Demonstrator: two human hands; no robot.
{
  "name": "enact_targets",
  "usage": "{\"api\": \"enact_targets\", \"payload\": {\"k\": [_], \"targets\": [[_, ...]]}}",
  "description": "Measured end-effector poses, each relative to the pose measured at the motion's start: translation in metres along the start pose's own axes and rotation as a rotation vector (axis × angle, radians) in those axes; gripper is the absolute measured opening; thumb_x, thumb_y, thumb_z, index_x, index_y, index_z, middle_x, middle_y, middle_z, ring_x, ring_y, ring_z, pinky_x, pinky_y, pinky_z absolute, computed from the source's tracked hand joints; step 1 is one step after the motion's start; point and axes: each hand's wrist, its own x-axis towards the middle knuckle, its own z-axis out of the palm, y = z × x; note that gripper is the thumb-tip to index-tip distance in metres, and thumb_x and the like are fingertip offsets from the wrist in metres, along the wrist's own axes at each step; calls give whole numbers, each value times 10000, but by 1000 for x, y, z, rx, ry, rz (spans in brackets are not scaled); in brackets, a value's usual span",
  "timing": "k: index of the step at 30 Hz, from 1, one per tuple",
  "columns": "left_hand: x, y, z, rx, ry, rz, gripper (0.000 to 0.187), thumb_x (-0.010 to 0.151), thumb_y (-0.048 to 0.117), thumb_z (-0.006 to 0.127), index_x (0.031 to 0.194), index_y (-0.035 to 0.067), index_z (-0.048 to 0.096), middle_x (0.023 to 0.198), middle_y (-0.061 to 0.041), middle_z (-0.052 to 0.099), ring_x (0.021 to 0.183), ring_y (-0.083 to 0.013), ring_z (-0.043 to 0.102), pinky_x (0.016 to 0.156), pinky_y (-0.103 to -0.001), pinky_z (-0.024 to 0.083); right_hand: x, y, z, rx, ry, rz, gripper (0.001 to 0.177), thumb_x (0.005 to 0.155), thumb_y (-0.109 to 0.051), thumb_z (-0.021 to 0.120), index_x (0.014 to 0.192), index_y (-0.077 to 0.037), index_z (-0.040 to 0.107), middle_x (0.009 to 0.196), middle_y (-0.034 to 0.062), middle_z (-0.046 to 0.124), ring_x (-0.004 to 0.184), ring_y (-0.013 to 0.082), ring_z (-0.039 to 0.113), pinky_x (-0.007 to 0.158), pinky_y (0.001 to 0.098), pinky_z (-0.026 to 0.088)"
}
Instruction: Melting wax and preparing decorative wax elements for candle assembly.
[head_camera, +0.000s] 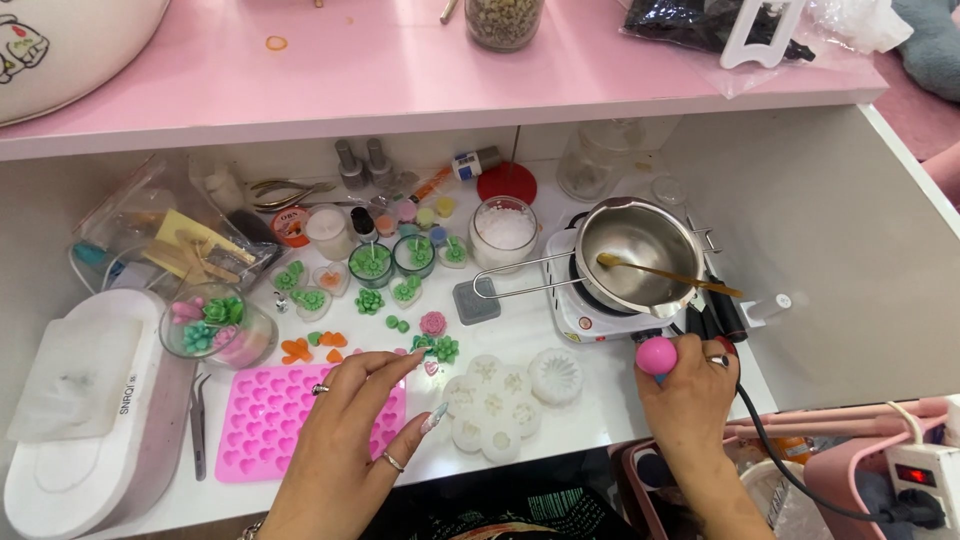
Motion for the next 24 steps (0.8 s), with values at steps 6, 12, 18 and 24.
{"api": "enact_targets", "payload": {"k": [6,12,18,24], "targets": [[-5,-15,14,38,55,95,596,792,232,783,1356,120,626,1281,-99,582,1198,-266,604,938,-400,522,3,-20,-43,83,148,-51,367,777,-238,812,951,-59,543,856,166,655,918,409,602,869,509,419],[-5,-1,5,19,51,122,576,785,224,801,1323,104,633,1240,-107,588,1185,-266,616,943,-396,525,27,-34,-132,654,-427,258,420,892,-310,658,1218,-107,487,772,128,661,683,319,620,596,467,547],[-25,-6,6,-31,100,190,590,791,191,819,1333,67,622,1243,-124,592,1166,-283,618,933,-393,529,205,-147,-104,-158,-616,-433,321,926,-283,575,1105,-31,488,754,198,712,746,436,682,690,561,523],[-52,-37,-1,37,222,213,621,744,200,854,1315,61,652,1202,-143,626,1125,-293,636,912,-394,532,264,-178,46,-630,-778,-549,606,926,-214,572,1473,-22,400,1125,201,722,987,358,738,790,495,582]]}}
